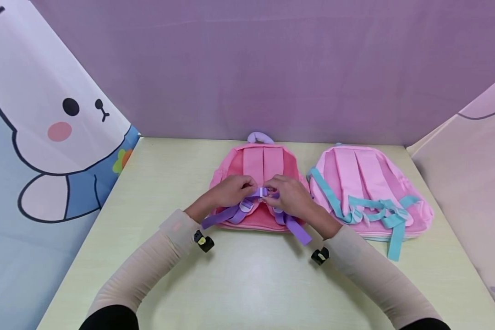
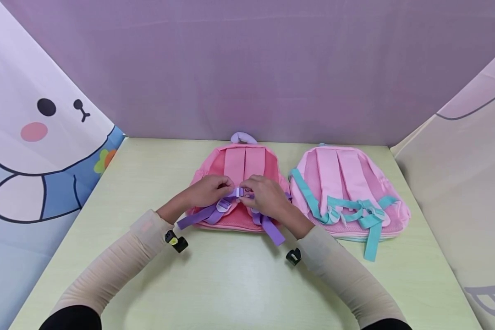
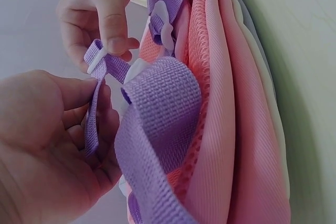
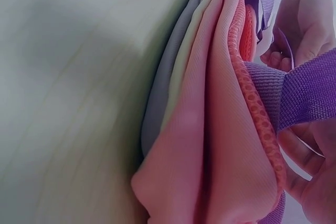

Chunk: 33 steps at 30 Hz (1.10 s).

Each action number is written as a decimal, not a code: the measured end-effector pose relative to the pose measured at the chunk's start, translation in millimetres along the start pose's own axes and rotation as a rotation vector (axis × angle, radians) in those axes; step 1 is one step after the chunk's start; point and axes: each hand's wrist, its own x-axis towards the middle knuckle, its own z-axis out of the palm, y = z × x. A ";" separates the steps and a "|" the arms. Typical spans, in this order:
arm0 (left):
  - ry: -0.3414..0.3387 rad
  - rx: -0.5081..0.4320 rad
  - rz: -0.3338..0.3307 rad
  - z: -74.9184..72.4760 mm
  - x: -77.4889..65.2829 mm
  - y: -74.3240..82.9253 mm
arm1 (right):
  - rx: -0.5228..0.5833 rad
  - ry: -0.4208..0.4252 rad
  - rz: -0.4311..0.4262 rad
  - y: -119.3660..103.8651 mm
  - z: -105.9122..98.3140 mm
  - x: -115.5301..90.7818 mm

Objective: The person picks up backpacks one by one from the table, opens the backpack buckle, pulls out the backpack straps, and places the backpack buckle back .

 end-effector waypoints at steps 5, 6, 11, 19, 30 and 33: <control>0.006 0.012 0.012 0.4 0.6 0.5 | 0.006 0.004 -0.008 0.3 0.3 0.3; 0.006 0.014 0.013 0.6 0.8 0.7 | 0.008 0.006 -0.009 0.2 0.4 0.3; 0.001 0.006 0.009 1.2 1.9 2.1 | 0.010 0.010 -0.015 0.3 0.8 0.2; -0.005 -0.025 0.004 1.9 2.0 1.0 | 0.004 0.009 -0.015 -0.1 0.9 0.5; -0.025 -0.020 -0.002 -0.6 -0.8 -4.7 | 0.003 -0.004 -0.004 -0.1 0.3 1.0; -0.019 -0.014 0.000 -0.5 -1.2 -4.5 | 0.000 0.003 -0.009 -0.3 0.6 0.9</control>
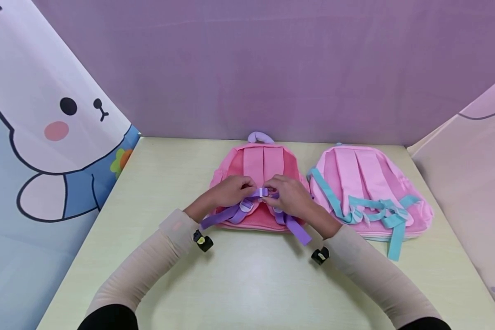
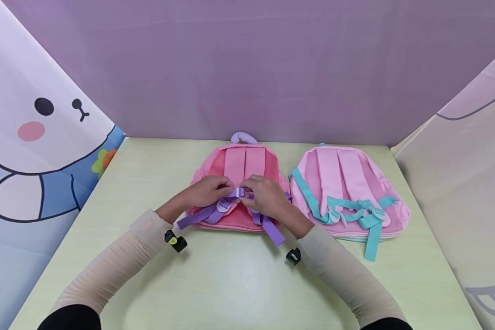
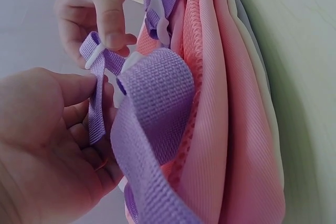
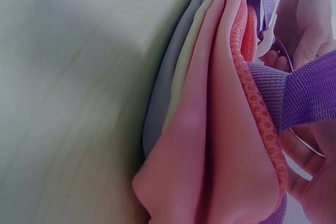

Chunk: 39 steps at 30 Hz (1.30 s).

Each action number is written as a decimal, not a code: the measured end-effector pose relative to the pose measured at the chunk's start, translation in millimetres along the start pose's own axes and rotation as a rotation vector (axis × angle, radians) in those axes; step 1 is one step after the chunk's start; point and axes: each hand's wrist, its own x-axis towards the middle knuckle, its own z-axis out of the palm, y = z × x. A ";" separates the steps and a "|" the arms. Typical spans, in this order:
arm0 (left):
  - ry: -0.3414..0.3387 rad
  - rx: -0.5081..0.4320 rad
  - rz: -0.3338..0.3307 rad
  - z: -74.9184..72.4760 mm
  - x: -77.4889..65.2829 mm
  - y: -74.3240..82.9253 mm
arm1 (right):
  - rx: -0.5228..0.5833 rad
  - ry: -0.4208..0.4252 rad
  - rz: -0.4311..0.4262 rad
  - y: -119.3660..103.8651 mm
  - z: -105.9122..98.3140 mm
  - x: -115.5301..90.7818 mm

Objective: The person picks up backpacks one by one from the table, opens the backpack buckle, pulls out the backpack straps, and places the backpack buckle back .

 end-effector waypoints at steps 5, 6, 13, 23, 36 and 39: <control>0.006 0.005 -0.008 0.7 0.0 1.4 | -0.005 -0.006 0.004 0.2 0.9 -0.1; 0.006 0.006 -0.012 0.8 0.1 1.7 | -0.006 -0.008 0.007 0.1 0.8 0.0; 0.007 0.016 -0.007 2.6 2.0 3.7 | -0.005 -0.019 0.017 -0.8 -0.3 -0.2; -0.009 -0.027 0.003 1.1 1.8 2.6 | 0.005 -0.011 0.013 0.1 1.1 0.2; 0.004 0.003 0.022 -0.7 1.1 -4.5 | -0.008 0.004 0.002 1.0 2.3 0.1; 0.003 0.002 0.019 -0.7 1.2 -2.6 | -0.003 0.003 0.006 1.1 2.8 0.3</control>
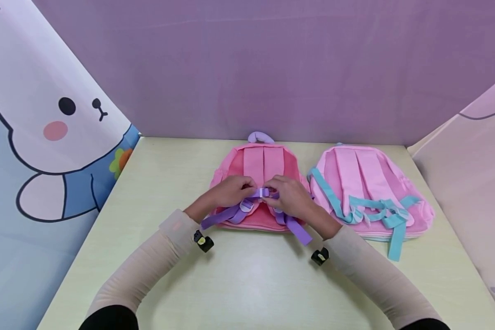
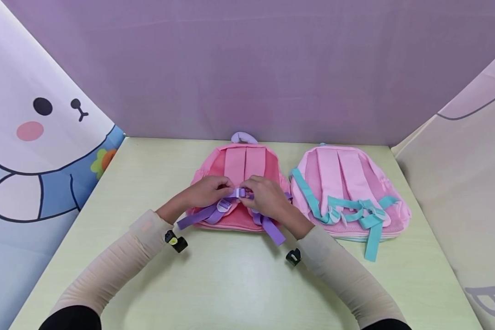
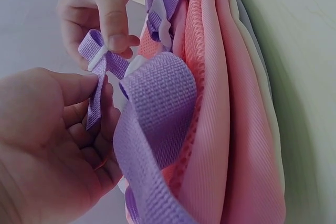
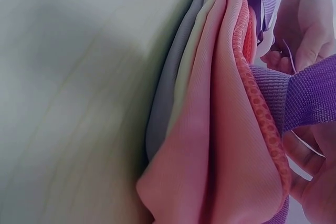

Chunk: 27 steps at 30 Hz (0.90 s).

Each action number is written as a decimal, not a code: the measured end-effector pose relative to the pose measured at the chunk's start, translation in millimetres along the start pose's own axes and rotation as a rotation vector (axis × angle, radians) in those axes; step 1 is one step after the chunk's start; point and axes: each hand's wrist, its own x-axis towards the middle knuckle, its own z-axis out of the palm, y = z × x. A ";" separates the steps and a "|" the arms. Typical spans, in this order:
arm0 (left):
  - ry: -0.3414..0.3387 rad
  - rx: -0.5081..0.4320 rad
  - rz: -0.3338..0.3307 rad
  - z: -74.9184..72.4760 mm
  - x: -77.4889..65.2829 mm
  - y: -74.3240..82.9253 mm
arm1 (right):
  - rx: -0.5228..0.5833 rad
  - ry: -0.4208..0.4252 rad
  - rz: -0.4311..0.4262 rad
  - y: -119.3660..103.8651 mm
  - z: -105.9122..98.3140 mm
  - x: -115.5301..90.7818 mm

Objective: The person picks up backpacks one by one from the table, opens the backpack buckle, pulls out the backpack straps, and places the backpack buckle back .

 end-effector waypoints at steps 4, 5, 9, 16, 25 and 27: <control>-0.005 0.002 -0.012 0.0 0.1 2.4 | 0.002 -0.006 0.011 -0.1 0.3 0.1; -0.006 0.001 -0.014 0.0 0.1 2.7 | 0.002 -0.006 0.013 -0.3 0.2 0.1; -0.010 -0.015 -0.022 -0.2 -0.3 1.8 | 0.001 -0.004 0.012 -1.1 -0.3 0.5; 0.001 -0.009 -0.027 -1.9 -2.4 -2.1 | -0.004 -0.010 0.014 -1.1 -0.8 0.2; 0.000 -0.001 -0.009 -1.2 -0.2 -0.7 | -0.001 0.001 -0.002 -0.2 -0.2 0.2; -0.001 -0.007 -0.008 -1.2 0.0 -0.1 | 0.001 0.001 0.000 -0.4 -0.4 0.2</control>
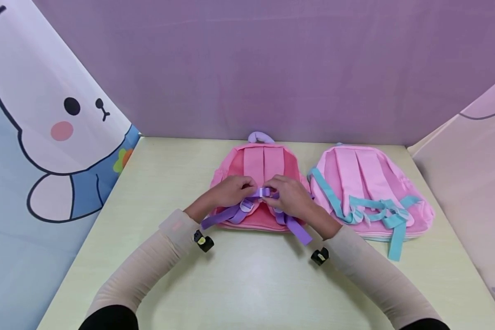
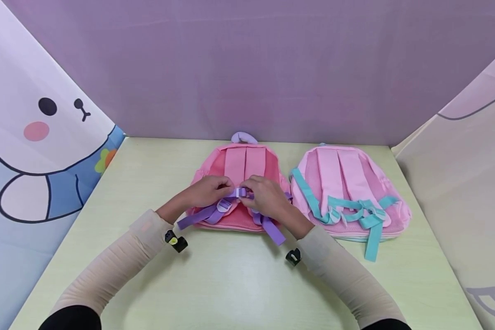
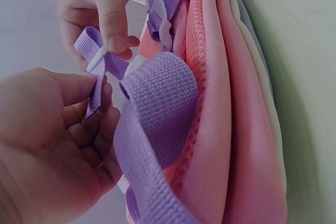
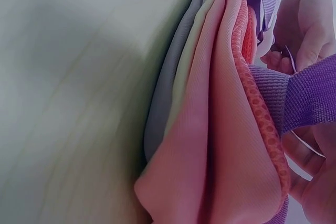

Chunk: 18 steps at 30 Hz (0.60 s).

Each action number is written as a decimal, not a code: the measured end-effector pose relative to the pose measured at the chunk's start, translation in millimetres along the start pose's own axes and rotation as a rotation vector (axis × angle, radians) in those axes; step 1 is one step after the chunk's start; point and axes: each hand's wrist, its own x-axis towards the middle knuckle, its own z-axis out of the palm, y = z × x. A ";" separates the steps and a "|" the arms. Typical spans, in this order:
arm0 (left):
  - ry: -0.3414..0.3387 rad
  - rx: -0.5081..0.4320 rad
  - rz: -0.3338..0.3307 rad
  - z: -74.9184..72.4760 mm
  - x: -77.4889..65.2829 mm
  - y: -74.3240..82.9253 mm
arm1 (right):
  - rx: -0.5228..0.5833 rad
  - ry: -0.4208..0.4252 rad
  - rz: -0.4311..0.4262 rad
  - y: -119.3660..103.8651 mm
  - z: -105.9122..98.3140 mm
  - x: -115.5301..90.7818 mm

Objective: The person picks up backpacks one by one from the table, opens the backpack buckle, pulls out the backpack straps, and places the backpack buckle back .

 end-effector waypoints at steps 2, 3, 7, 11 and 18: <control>-0.001 -0.003 -0.003 0.0 -0.1 0.0 | 0.000 -0.001 0.004 -0.2 -0.2 0.3; -0.001 -0.004 -0.006 -0.1 -0.4 -0.1 | -0.002 -0.003 0.006 -0.3 -0.4 0.5; 0.007 -0.004 -0.022 -0.7 -1.7 -1.6 | -0.005 -0.002 0.005 -0.2 -0.9 1.0; 0.009 0.013 -0.029 -0.9 -2.0 -0.3 | 0.000 0.014 -0.014 0.6 -1.1 0.7; 0.005 0.029 -0.025 -0.4 0.4 1.1 | 0.001 0.016 -0.017 0.4 -1.2 1.0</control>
